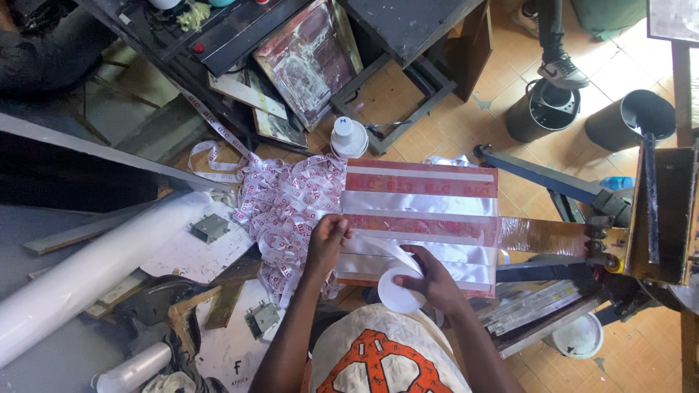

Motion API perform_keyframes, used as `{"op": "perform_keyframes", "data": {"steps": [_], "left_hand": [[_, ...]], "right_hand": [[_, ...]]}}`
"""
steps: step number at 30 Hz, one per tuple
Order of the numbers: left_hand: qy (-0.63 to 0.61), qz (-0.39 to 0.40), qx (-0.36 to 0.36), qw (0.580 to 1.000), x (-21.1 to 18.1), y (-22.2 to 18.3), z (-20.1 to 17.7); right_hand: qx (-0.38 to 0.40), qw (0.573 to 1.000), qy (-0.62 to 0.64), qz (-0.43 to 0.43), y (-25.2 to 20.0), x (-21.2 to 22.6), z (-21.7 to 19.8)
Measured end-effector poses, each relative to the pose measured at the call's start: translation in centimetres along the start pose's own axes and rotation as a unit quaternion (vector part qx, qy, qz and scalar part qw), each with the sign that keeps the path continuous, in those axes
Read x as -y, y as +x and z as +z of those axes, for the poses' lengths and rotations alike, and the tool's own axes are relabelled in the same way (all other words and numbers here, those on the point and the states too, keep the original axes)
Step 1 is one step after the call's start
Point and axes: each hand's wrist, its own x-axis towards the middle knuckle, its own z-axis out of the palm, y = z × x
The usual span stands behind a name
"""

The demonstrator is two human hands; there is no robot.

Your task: The person prepares a frame with red ink, uses a squeegee to apply the ink onto fabric strips, and handles rolls of white fabric by hand on a production floor.

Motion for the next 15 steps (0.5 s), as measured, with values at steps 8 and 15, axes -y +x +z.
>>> {"op": "perform_keyframes", "data": {"steps": [8, 15], "left_hand": [[-0.03, -0.115, -0.007, 0.993, -2.0, -5.9, 0.8], [-0.02, -0.069, 0.196, 0.978, -3.5, -10.4, 4.0]], "right_hand": [[0.019, 0.989, 0.132, 0.07, 0.3, -0.4, 1.1], [-0.049, 0.988, 0.135, 0.063, 0.8, 0.8, 3.8]]}}
